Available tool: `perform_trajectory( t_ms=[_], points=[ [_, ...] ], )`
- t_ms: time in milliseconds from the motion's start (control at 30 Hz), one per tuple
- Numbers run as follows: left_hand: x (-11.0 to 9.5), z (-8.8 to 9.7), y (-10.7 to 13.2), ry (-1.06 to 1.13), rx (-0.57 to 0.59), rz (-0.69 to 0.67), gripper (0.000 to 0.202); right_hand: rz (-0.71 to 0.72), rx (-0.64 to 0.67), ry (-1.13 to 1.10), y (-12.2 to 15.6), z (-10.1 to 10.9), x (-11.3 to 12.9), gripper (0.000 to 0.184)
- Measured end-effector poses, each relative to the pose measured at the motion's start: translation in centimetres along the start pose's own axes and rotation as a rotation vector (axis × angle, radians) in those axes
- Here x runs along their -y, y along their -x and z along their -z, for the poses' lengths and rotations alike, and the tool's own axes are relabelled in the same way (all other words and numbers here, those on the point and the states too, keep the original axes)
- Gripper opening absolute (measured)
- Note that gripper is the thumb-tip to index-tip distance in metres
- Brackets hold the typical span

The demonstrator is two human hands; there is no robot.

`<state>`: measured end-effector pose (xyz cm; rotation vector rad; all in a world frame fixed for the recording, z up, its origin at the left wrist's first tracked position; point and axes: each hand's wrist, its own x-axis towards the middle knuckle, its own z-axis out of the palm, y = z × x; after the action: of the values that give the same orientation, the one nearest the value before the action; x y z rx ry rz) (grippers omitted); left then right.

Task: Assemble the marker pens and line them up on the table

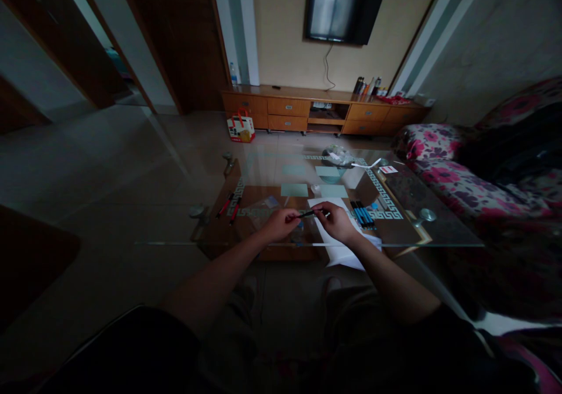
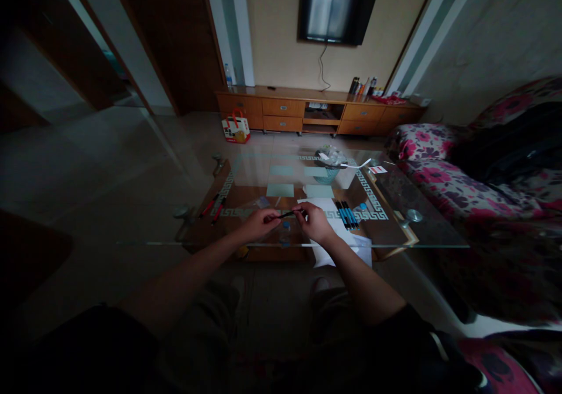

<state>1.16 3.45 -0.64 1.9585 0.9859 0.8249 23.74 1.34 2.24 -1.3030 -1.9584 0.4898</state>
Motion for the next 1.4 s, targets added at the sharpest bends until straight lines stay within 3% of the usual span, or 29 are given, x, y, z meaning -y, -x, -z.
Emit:
perform_trajectory(
  t_ms=[300,467,567,733,800,1067,1400],
  points=[
    [0.3,-0.7,0.1,0.020,0.039,0.000,0.029,0.001,0.135,-0.138,0.3,-0.7,0.7,0.027],
    [-0.4,-0.4,0.3,-0.006,0.088,-0.040,0.034,-0.034,0.156,-0.134,0.5,-0.9,1.3,0.039],
    [-0.9,-0.2,0.3,-0.011,0.110,-0.070,0.031,-0.057,0.148,-0.123,0.4,-0.7,1.2,0.036],
    [-0.8,-0.1,0.3,-0.002,0.080,-0.039,0.034,-0.107,-0.025,0.023,-0.1,0.3,-0.3,0.027],
    [-0.6,0.0,0.3,-0.035,0.074,-0.019,0.032,-0.126,-0.037,0.093,-0.2,0.4,-1.1,0.025],
    [-0.2,0.0,0.1,-0.109,0.068,-0.011,0.029,-0.129,0.110,0.282,0.5,-0.4,-4.1,0.025],
    [-1.1,0.3,0.2,-0.152,0.108,-0.015,0.026,-0.142,0.186,0.337,0.8,-0.5,-4.9,0.022]
  ],
)
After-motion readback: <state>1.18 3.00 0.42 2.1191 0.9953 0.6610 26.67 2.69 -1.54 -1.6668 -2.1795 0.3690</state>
